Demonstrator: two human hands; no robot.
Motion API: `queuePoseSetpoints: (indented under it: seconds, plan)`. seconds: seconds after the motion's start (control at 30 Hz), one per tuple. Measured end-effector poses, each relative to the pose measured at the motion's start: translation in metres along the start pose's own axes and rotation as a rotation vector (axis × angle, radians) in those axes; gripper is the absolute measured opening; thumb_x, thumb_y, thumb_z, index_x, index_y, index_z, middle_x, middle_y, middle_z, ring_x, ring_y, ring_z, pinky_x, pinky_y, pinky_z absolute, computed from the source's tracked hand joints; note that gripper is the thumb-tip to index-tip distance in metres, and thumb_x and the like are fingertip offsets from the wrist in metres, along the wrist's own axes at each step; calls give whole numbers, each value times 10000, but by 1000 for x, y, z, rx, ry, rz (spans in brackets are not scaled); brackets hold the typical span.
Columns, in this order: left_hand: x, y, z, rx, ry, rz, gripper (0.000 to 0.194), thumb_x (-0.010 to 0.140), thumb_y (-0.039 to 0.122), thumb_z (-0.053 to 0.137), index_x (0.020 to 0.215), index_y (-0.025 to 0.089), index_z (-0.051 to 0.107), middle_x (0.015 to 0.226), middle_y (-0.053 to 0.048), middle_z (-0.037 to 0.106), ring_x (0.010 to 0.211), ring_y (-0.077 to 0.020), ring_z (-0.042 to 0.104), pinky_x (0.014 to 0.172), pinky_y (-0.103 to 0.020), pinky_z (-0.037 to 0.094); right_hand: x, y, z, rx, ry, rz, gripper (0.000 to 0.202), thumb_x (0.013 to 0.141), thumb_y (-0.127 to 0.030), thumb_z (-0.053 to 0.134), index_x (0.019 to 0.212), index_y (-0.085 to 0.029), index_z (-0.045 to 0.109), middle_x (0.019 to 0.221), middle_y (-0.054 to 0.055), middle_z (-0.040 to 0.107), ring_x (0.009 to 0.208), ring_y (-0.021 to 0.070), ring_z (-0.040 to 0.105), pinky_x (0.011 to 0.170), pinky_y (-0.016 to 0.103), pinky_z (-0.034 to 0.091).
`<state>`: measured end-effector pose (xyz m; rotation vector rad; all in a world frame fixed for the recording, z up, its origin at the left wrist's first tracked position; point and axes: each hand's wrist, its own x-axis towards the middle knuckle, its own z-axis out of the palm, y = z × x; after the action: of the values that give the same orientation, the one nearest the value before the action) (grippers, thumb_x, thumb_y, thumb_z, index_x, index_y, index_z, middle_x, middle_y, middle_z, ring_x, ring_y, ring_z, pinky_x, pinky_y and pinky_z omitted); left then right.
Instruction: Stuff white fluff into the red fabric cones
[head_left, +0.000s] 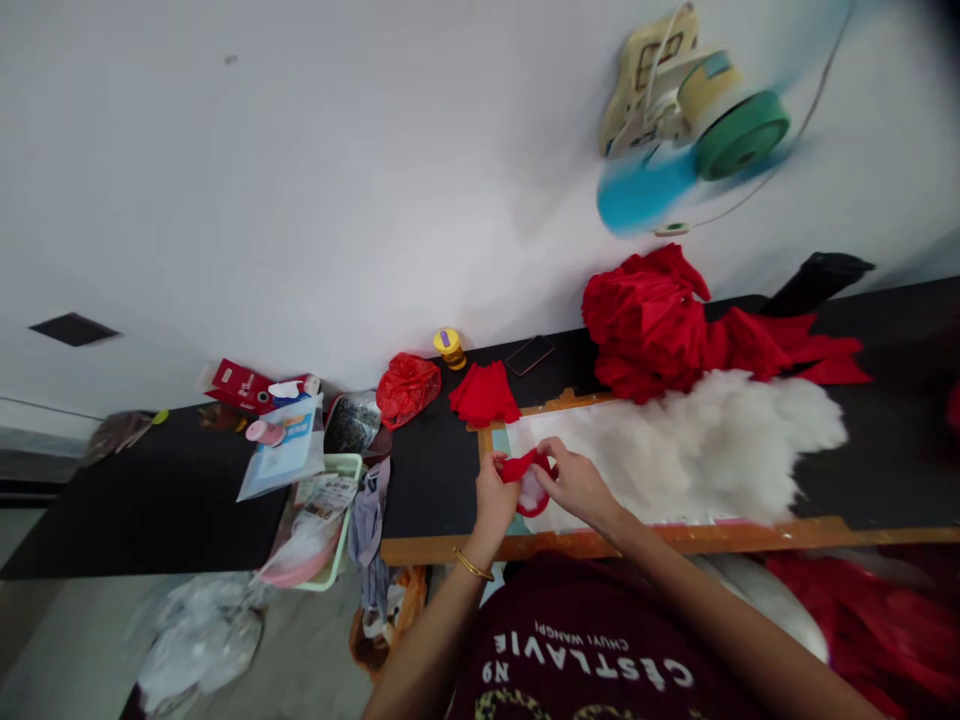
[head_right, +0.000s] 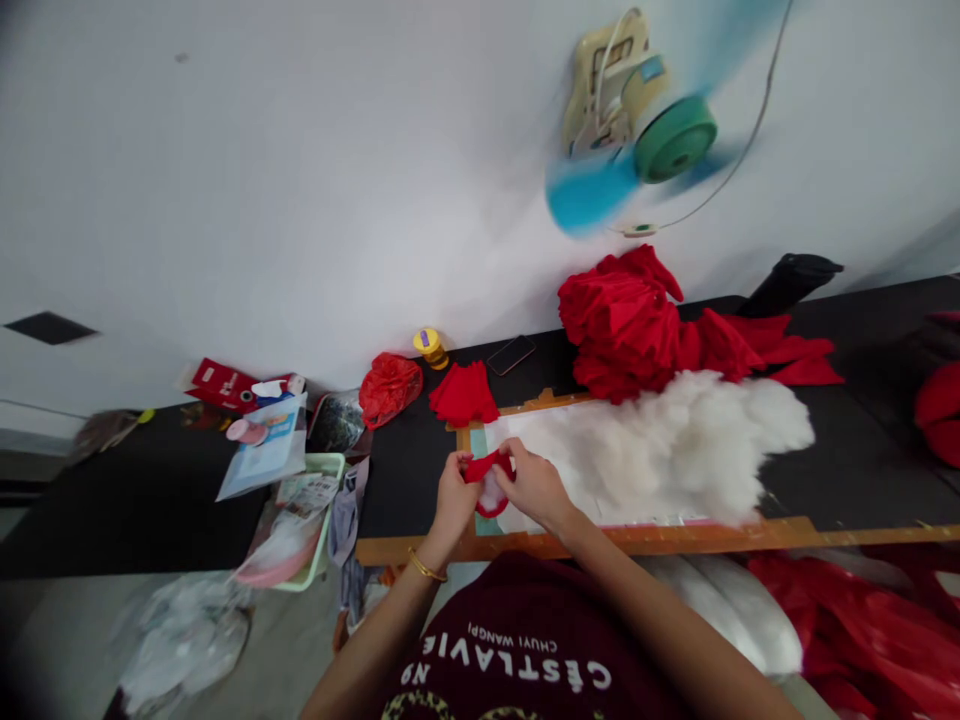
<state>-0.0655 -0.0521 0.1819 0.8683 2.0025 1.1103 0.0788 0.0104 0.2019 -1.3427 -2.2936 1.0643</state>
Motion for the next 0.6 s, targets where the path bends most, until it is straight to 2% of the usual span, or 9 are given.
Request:
queuePoseSetpoints:
  seconds: [0.1,0.23,0.37,0.5,0.6]
  plan:
    - [-3,5,3,-16,-33,46,392,670,61,650,1029,185,548,845,-10,654,772,-160,632,714,-252,463,1,0,-1,36,9,16,343,829,-254,617,1146,-199,496,1036,63,708,829,197,683,699,253,421]
    - [-7,10,4,59,-88,83,374,679,68,645,1027,188,575,803,2,652,739,-162,625,698,-258,449,6,2,1,-111,-39,-1,166,826,-116,539,967,-193,579,933,60,706,803,193,660,659,245,375]
    - [-9,14,0,147,-144,59,328,658,21,599,941,188,600,779,1,655,720,-162,612,684,-259,437,9,4,0,-198,10,23,192,829,-80,501,961,-175,604,967,83,692,771,185,639,641,248,363]
    - [-8,18,-4,159,-178,158,358,686,85,613,1028,189,598,841,-10,653,766,-170,605,736,-276,445,12,6,-2,-61,-17,-108,194,794,-75,522,928,-184,611,947,57,677,835,176,626,732,243,414]
    - [-4,17,-3,169,-184,214,256,706,117,609,951,191,605,859,-17,651,800,-180,601,766,-285,444,15,6,-5,174,-9,-146,160,807,-142,533,938,-199,606,881,19,674,776,158,623,733,251,448]
